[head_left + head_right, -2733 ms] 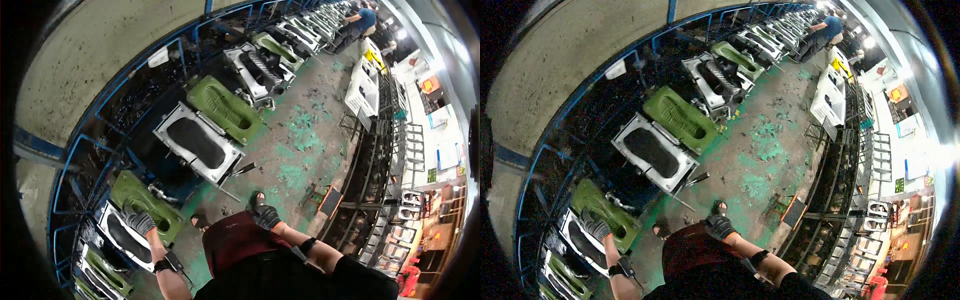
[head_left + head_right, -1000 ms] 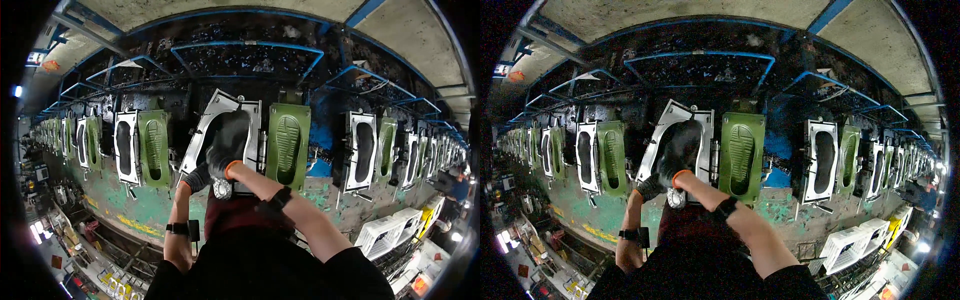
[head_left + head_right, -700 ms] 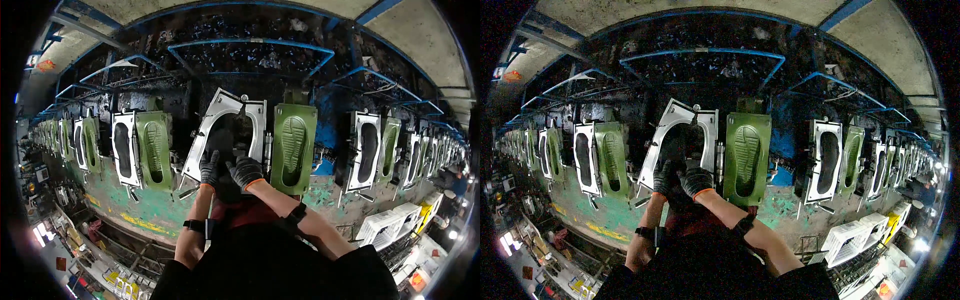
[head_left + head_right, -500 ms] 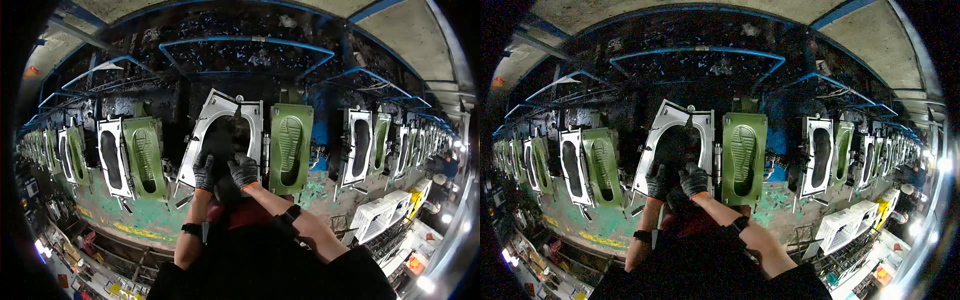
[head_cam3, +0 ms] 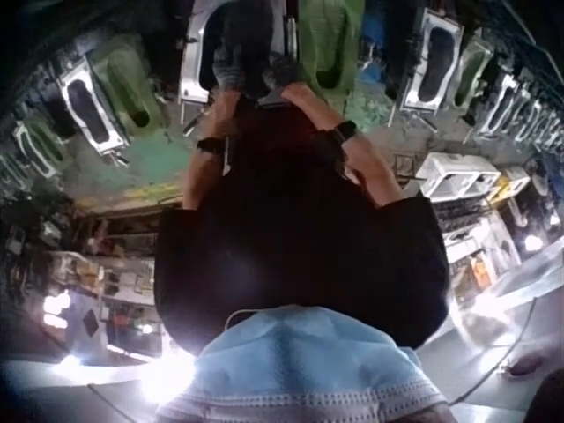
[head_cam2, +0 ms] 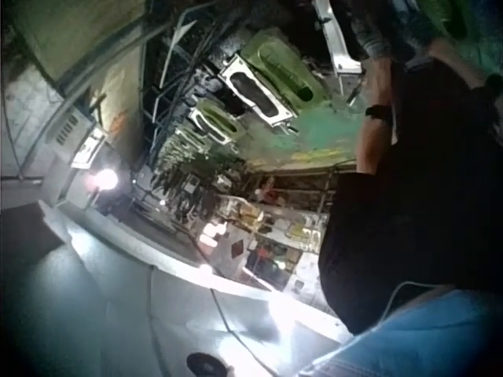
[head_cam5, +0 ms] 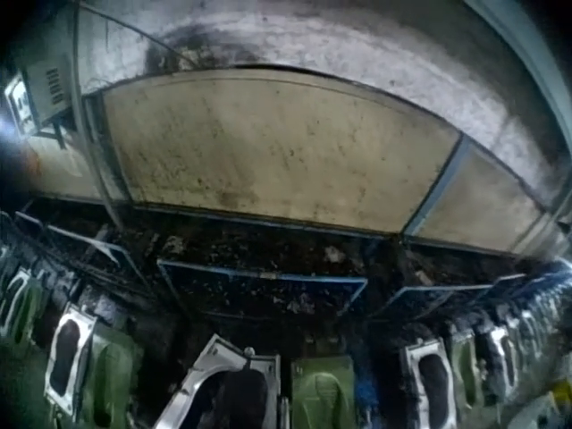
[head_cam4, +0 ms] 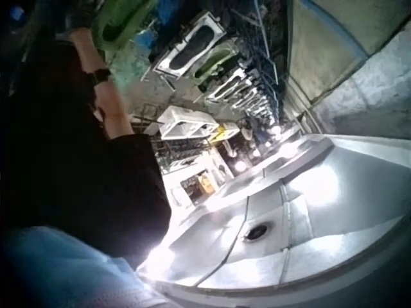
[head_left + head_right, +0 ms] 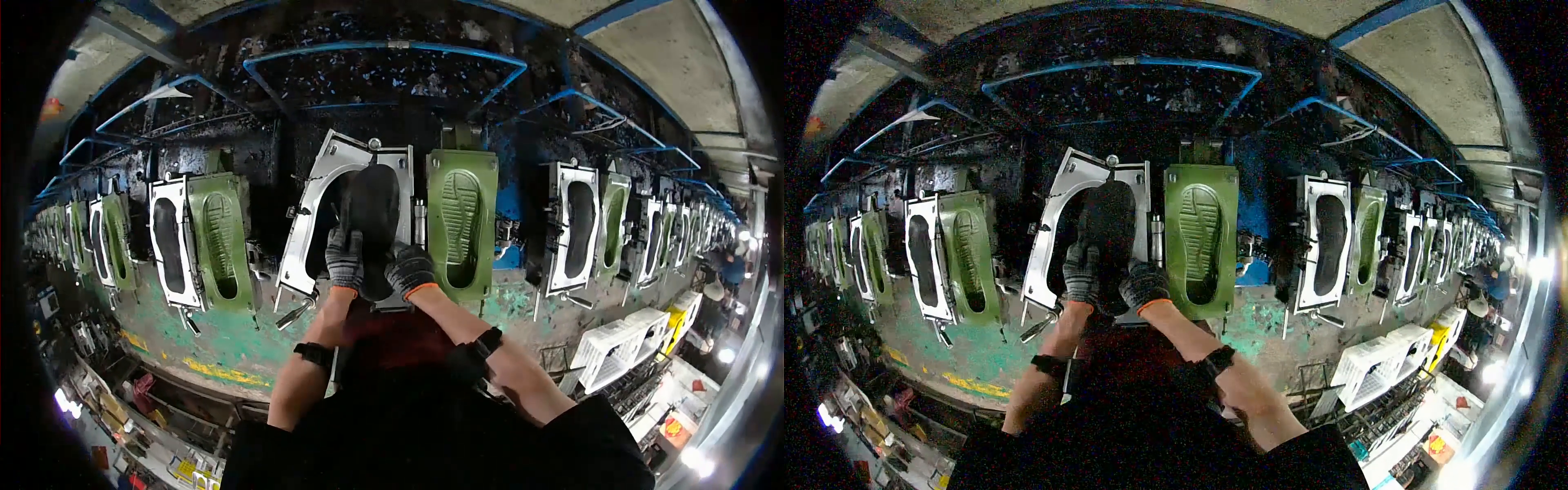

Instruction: Placing shoe outsoles into molds on a rotating assembly line.

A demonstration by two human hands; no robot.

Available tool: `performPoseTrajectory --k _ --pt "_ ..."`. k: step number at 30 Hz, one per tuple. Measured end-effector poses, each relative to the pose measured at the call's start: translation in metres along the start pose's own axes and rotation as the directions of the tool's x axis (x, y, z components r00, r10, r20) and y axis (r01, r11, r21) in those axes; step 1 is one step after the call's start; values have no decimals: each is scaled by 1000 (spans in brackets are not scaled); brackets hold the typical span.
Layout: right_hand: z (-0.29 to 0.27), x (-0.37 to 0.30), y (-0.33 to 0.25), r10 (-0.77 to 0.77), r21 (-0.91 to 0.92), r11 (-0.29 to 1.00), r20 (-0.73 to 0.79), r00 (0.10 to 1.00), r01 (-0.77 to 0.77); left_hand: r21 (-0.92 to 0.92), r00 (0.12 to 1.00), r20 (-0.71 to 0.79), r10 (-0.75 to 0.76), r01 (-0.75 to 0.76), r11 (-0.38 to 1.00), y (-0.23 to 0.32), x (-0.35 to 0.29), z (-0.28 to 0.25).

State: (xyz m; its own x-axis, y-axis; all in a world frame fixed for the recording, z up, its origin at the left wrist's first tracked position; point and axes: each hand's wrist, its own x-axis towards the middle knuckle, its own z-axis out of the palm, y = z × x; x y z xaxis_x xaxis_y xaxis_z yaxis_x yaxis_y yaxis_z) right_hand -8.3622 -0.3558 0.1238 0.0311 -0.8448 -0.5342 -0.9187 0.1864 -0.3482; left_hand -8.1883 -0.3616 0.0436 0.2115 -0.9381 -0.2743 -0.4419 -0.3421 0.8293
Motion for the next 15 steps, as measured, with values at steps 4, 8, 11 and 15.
performPoseTrajectory --k 4,8,11,15 --pt "-54 40 -52 -660 -332 749 -300 689 573 759 831 317 457 -511 403 -2 -43 -22" --pt "-52 89 -81 -771 -559 300 336 542 773 653 874 465 137 -444 613 26 -68 -36" --pt "-50 94 -75 -711 -679 417 171 682 604 869 926 378 -6 -353 345 75 -56 -100" --pt "-78 72 -66 -634 -523 464 368 680 715 881 812 244 -531 43 471 54 -62 -159"
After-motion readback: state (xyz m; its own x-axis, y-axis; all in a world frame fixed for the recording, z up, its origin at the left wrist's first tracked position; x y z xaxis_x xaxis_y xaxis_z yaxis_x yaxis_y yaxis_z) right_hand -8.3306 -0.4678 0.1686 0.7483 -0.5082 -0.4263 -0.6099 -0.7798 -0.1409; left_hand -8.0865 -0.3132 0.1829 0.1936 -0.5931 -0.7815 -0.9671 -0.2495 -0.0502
